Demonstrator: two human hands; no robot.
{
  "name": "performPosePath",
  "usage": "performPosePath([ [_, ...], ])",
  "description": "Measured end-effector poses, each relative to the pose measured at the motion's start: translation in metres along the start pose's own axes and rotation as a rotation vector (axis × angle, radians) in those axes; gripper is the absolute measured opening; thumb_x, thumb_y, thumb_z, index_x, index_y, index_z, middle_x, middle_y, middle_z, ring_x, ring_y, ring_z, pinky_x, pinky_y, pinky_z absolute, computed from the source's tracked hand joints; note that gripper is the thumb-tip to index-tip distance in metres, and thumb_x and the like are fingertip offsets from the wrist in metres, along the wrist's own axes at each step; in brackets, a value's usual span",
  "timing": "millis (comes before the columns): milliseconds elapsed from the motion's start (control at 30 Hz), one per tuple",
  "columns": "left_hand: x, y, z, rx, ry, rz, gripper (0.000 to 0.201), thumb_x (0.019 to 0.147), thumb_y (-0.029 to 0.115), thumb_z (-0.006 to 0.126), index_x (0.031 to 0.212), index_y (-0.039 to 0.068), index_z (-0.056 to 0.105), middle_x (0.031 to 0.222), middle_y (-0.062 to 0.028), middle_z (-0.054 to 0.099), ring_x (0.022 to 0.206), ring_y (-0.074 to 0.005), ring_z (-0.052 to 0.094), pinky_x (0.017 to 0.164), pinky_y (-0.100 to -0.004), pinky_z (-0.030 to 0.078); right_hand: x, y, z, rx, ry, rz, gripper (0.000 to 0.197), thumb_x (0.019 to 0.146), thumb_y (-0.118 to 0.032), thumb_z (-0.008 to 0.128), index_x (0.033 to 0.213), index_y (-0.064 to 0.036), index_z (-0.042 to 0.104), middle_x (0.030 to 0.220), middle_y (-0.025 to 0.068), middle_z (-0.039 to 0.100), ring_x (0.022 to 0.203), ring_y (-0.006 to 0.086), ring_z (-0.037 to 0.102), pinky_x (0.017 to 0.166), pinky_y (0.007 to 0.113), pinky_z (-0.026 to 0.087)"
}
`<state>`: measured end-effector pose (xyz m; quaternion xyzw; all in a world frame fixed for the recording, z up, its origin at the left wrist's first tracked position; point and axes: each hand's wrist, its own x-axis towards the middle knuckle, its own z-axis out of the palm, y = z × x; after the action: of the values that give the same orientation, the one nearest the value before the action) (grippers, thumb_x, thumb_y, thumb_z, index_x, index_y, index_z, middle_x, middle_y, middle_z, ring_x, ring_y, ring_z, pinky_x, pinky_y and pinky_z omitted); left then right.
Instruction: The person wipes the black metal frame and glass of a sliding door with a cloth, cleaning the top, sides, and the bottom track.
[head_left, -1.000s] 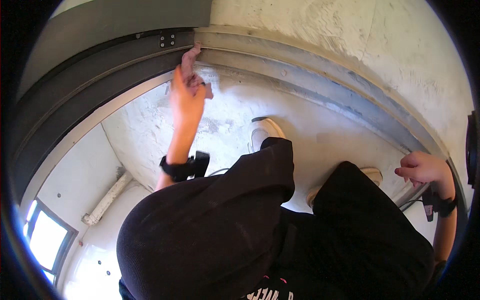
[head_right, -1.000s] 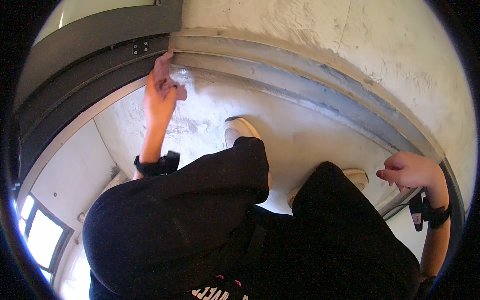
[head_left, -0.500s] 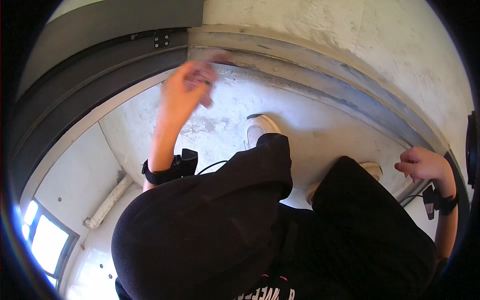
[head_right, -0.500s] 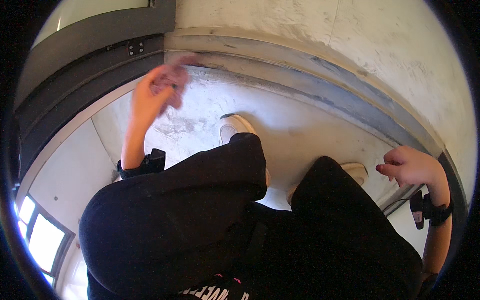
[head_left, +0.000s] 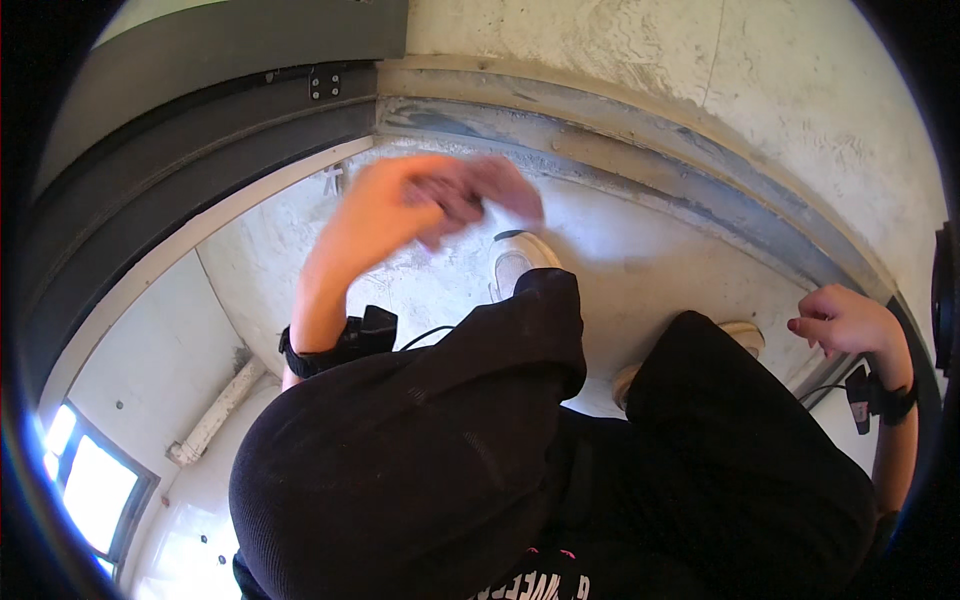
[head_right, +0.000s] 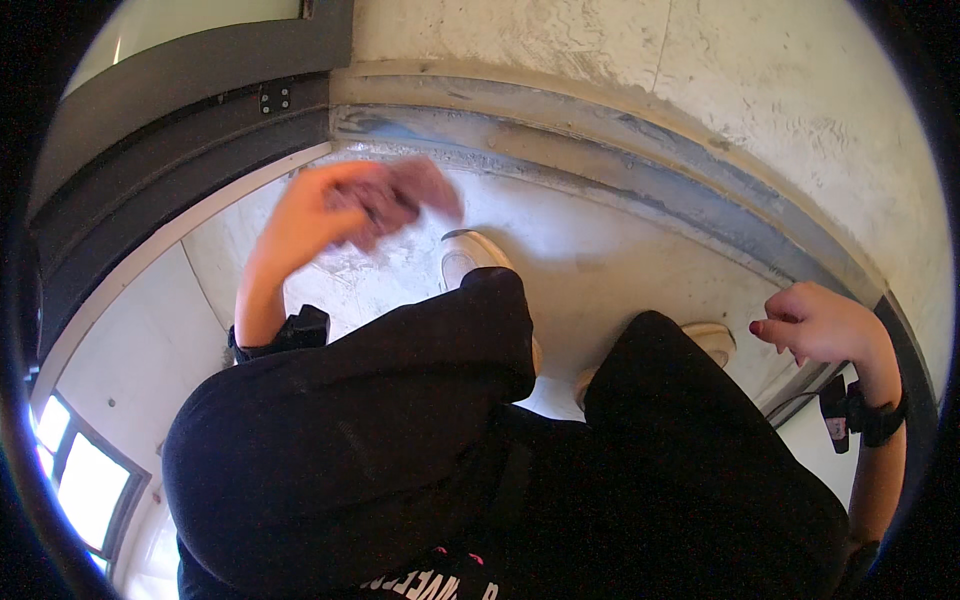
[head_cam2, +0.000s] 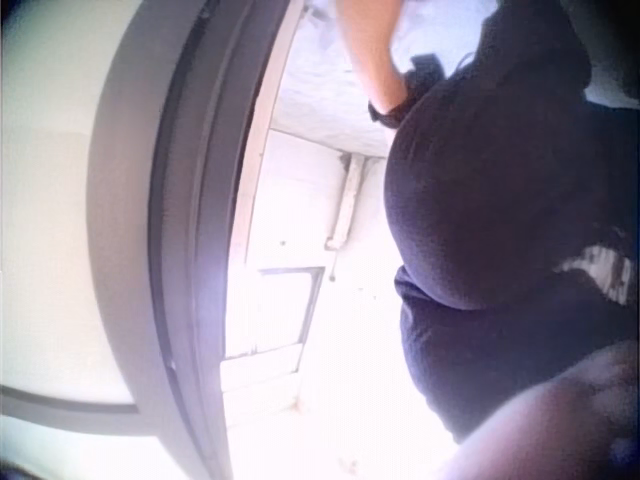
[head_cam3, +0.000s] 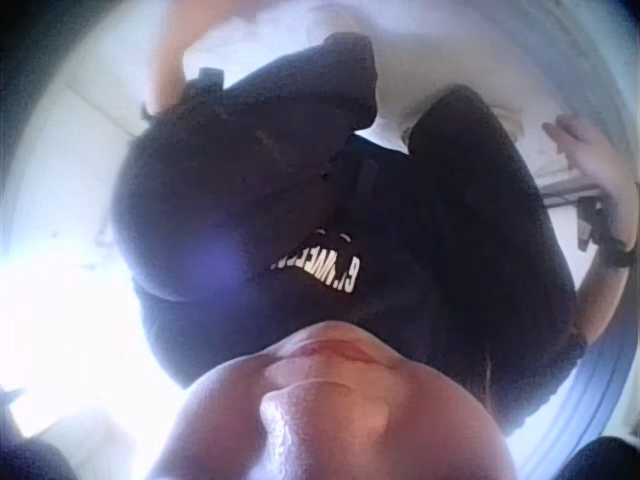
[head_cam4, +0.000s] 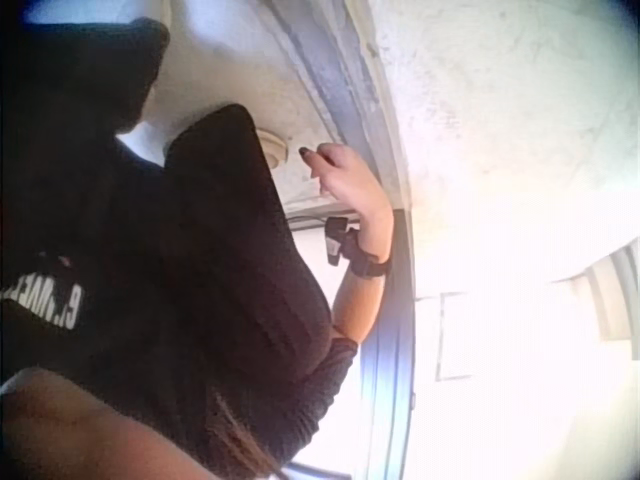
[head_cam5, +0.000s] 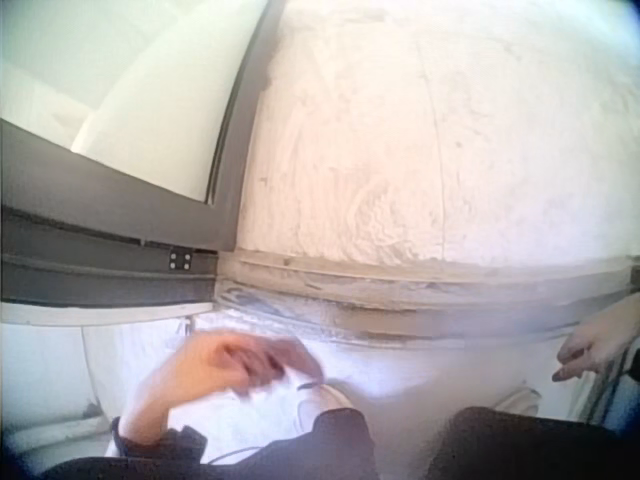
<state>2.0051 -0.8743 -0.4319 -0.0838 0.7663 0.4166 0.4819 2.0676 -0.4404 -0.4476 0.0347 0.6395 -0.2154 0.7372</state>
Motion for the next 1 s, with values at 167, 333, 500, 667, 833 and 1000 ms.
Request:
performPosePath([
  [167, 0.048, -0.065, -0.028, 0.763, 0.691, 0.017, 0.04, 0.075, -0.002, 0.052, 0.115, -0.003, 0.055, 0.094, -0.013, 0.066, 0.075, -0.0199, 0.065, 0.066, -0.0305, 0.053, -0.002, -0.008, 0.0, -0.006, 0.003, 0.004, 0.036, 0.086, -0.029, 0.055, 0.064, 0.0003, 0.055, 0.059, 0.0078, 0.058, 0.048, 0.0143, 0.057, 0.046, 0.028, 0.043],
  [333, 0.028, -0.027, 0.032, 0.085, -0.323, 0.281, 0.039, 0.074, -0.002, 0.053, 0.113, 0.002, 0.058, 0.098, -0.0123, 0.063, 0.074, -0.0151, 0.063, 0.066, -0.0281, 0.05, -0.003, -0.005, 0.0, -0.018, 0.018, -0.001, 0.037, 0.087, -0.031, 0.055, 0.066, 0.0003, 0.057, 0.059, 0.0077, 0.057, 0.048, 0.0145, 0.056, 0.046, 0.028, 0.043],
  [500, -0.013, 0.014, 0.004, 0.085, 0.154, -0.026, 0.027, 0.075, 0.006, 0.055, 0.1, -0.002, 0.062, 0.08, -0.0129, 0.067, 0.061, -0.0138, 0.063, 0.058, -0.0259, 0.051, -0.004, -0.003, -0.002, -0.014, 0.02, -0.02, 0.036, 0.087, -0.03, 0.056, 0.067, 0.0001, 0.058, 0.059, 0.0069, 0.058, 0.049, 0.0143, 0.057, 0.046, 0.028, 0.043],
  [667, 0.04, -0.057, -0.026, 0.73, 0.745, 0.058, 0.023, 0.073, 0.006, 0.056, 0.094, -0.002, 0.06, 0.073, -0.0128, 0.066, 0.063, -0.0205, 0.064, 0.059, -0.0322, 0.051, -0.008, -0.021, -0.003, -0.034, 0.024, -0.055, 0.036, 0.087, -0.03, 0.056, 0.067, -0.0003, 0.057, 0.06, 0.0069, 0.058, 0.049, 0.0139, 0.057, 0.046, 0.028, 0.043],
  [833, 0.033, 0.009, 0.079, 0.037, -0.398, 0.394, 0.032, 0.072, 0.002, 0.053, 0.103, -0.001, 0.058, 0.091, -0.0138, 0.064, 0.082, -0.0234, 0.06, 0.074, -0.0345, 0.048, -0.012, -0.039, -0.003, -0.03, 0.079, -0.083, 0.035, 0.088, -0.028, 0.056, 0.065, -0.0018, 0.052, 0.057, 0.0046, 0.054, 0.05, 0.0123, 0.055, 0.046, 0.027, 0.042],
  [1000, 0.008, -0.001, 0.011, -0.083, -0.006, 0.139, 0.032, 0.074, 0.003, 0.052, 0.105, -0.002, 0.061, 0.083, -0.0176, 0.066, 0.073, -0.0151, 0.065, 0.063, -0.0287, 0.05, -0.011, -0.051, -0.006, 0.19, 0.238, -0.229, 0.034, 0.09, -0.024, 0.055, 0.064, -0.0054, 0.044, 0.054, -0.0004, 0.044, 0.049, 0.0094, 0.051, 0.045, 0.025, 0.041],
])
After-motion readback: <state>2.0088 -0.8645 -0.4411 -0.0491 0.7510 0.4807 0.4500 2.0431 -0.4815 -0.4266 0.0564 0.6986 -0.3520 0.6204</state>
